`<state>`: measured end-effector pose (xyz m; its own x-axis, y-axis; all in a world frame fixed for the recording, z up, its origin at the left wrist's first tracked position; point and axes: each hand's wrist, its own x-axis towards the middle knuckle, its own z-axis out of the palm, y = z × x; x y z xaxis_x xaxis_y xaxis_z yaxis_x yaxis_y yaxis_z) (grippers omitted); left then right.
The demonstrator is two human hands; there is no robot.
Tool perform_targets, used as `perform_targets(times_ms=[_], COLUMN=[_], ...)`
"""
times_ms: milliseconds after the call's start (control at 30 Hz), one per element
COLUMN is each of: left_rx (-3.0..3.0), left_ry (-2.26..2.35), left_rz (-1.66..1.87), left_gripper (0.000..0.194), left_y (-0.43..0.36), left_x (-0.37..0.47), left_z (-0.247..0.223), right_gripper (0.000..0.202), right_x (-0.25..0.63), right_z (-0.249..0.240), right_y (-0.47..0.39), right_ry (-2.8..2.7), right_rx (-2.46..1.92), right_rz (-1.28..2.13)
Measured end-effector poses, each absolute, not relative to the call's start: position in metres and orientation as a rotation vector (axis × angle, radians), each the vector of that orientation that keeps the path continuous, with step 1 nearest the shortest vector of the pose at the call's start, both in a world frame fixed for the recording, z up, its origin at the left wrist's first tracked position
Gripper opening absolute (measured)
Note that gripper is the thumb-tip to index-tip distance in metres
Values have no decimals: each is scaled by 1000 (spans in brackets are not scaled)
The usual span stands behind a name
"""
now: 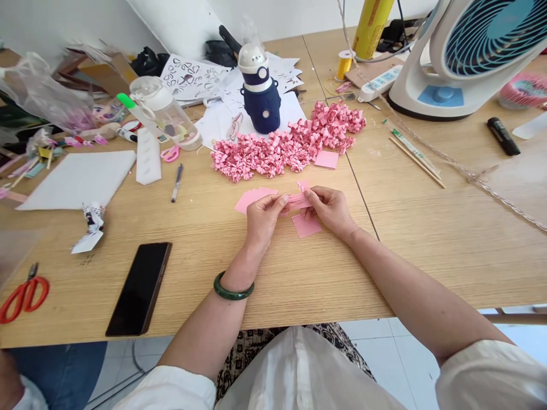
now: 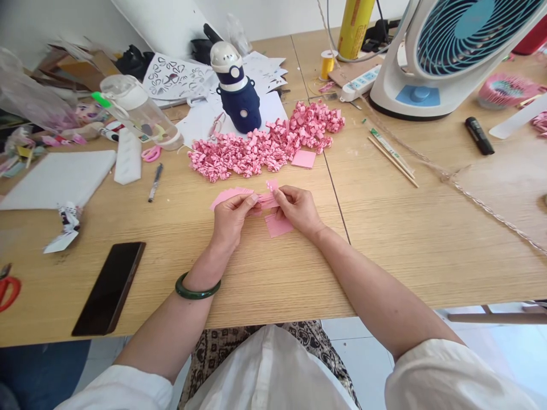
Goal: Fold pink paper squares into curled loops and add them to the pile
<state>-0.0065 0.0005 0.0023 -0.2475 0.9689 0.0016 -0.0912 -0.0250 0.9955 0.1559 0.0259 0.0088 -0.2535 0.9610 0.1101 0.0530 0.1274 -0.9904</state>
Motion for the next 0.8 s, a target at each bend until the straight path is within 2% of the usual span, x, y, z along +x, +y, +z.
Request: perform_targets(times_ms=[400, 633, 800], left_rx=[933, 1022, 1049], left_ry=[1290, 1354, 1345], left_rz=[1438, 1428, 1426], left_gripper=[29, 24, 23], left_y=[3, 2, 2], left_x=[-7, -11, -10], left_z=[0, -7, -4], right_gripper=[46, 47, 48], right_x=[157, 156, 156], right_z=[4, 7, 7], right_y=[27, 24, 25], right_ry=[-1486, -1512, -1605], right_rx=[-1042, -1039, -1039], right_rz=[1257, 1312, 1159])
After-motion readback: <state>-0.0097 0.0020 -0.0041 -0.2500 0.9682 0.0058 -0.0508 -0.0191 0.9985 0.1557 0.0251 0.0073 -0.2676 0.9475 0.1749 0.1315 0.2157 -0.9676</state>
